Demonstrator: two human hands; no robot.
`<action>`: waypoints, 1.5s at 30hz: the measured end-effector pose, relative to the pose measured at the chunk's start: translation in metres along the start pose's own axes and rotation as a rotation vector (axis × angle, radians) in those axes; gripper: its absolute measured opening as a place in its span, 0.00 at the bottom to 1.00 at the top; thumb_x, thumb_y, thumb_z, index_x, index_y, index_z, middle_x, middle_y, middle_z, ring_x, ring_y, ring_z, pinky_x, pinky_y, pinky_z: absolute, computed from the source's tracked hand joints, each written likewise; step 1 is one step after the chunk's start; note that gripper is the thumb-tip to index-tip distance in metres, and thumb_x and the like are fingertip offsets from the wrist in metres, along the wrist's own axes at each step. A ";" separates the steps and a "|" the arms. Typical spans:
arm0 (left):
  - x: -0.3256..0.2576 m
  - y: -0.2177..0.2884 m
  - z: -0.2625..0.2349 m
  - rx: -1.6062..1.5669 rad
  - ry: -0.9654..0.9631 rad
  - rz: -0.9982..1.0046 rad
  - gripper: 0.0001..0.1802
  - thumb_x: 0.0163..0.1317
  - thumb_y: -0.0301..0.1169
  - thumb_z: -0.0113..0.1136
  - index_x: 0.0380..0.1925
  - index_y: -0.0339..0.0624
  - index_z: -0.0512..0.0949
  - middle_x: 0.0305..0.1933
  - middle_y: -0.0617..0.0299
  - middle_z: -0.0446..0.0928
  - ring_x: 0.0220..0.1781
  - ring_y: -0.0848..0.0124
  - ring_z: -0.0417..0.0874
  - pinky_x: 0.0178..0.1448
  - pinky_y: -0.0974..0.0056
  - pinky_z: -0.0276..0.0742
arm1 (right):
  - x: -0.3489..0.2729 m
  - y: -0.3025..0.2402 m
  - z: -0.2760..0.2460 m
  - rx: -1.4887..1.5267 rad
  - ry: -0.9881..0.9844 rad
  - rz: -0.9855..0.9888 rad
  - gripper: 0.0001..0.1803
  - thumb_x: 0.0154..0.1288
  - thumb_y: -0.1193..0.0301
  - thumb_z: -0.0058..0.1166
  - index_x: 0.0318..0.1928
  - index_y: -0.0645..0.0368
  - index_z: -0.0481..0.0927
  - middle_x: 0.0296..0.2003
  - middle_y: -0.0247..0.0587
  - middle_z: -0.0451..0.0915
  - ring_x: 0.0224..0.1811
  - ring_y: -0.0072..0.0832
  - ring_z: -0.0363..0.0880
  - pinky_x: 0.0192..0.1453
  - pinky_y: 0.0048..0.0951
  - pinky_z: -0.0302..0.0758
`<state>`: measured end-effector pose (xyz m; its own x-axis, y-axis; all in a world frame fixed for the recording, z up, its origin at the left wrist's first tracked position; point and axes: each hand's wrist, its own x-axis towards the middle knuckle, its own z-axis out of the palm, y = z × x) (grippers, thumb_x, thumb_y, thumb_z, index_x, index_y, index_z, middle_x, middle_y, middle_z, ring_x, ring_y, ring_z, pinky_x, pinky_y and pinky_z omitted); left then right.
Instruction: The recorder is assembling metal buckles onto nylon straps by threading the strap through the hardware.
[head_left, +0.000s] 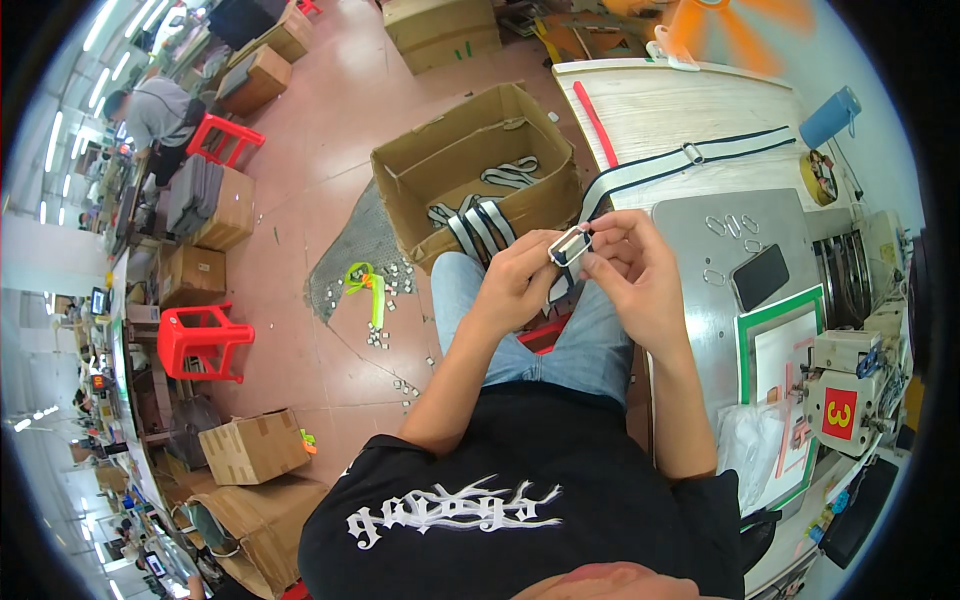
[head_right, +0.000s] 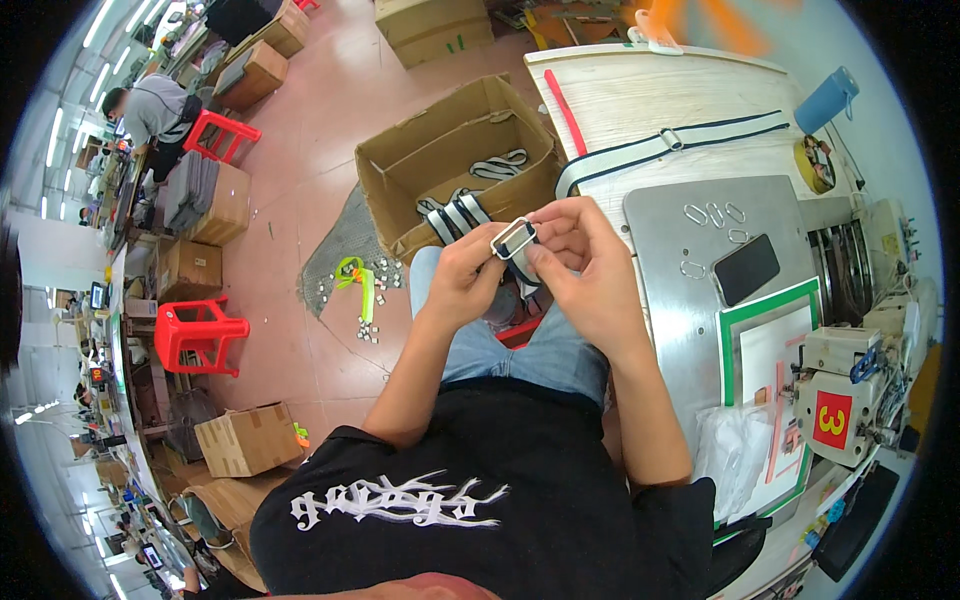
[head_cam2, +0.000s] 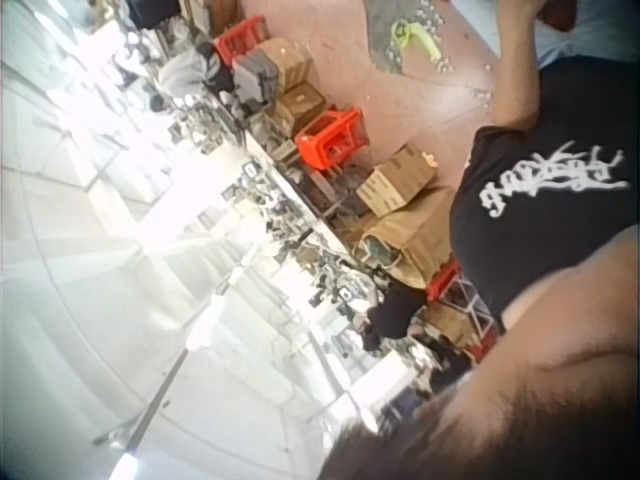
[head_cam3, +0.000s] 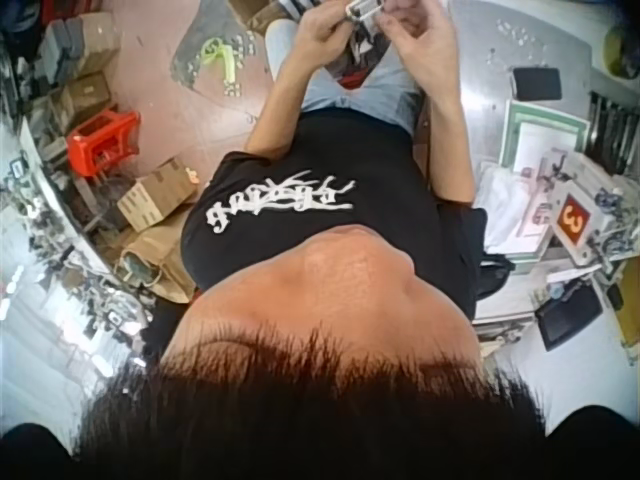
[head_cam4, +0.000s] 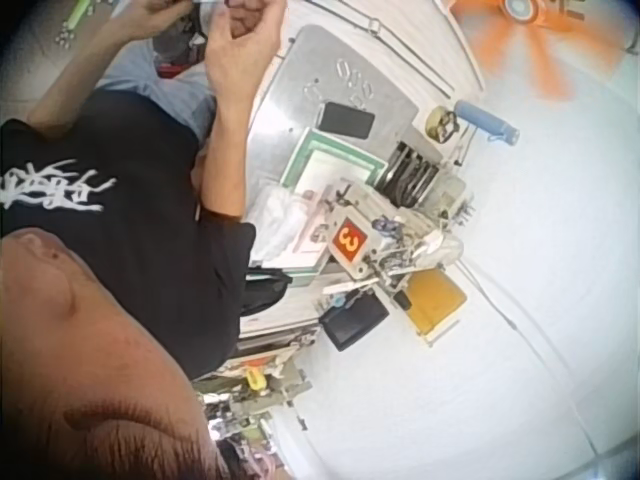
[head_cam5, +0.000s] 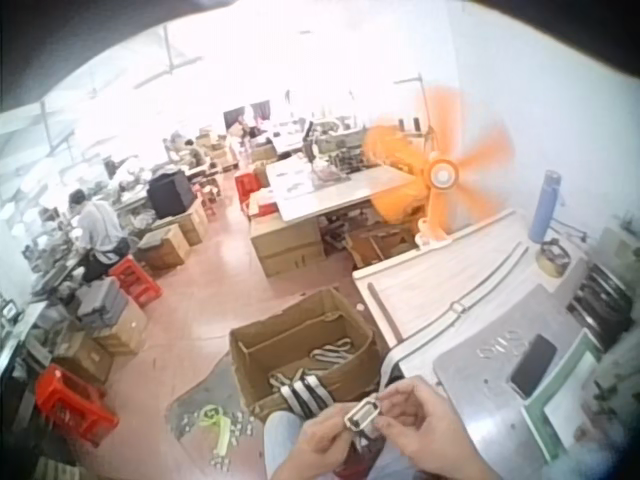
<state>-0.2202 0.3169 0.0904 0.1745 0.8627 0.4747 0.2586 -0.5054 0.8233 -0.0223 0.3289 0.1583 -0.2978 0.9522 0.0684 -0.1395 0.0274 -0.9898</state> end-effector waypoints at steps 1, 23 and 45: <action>0.001 -0.001 0.000 0.023 0.029 0.018 0.19 0.68 0.13 0.57 0.57 0.33 0.86 0.55 0.49 0.86 0.55 0.56 0.89 0.58 0.57 0.84 | 0.000 0.000 -0.001 0.000 0.000 -0.001 0.17 0.74 0.83 0.66 0.58 0.64 0.77 0.47 0.39 0.85 0.46 0.18 0.86 0.51 0.22 0.85; 0.001 -0.015 -0.008 -0.219 -0.052 -0.525 0.09 0.72 0.25 0.71 0.47 0.33 0.82 0.37 0.64 0.86 0.34 0.79 0.87 0.41 0.72 0.83 | -0.003 0.004 -0.009 -0.148 -0.055 -0.214 0.09 0.73 0.83 0.62 0.51 0.61 0.86 0.44 0.35 0.80 0.43 0.21 0.79 0.46 0.23 0.76; -0.006 0.000 0.000 -0.328 0.037 -0.442 0.16 0.66 0.18 0.70 0.54 0.33 0.86 0.41 0.61 0.80 0.42 0.72 0.90 0.50 0.69 0.88 | 0.008 0.031 -0.009 -0.427 0.032 0.017 0.15 0.70 0.79 0.66 0.55 0.62 0.81 0.30 0.36 0.82 0.31 0.23 0.80 0.39 0.28 0.78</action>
<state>-0.2214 0.3121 0.0875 0.0813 0.9944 0.0673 -0.0109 -0.0667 0.9977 -0.0209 0.3402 0.1269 -0.2666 0.9622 0.0546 0.2706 0.1292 -0.9540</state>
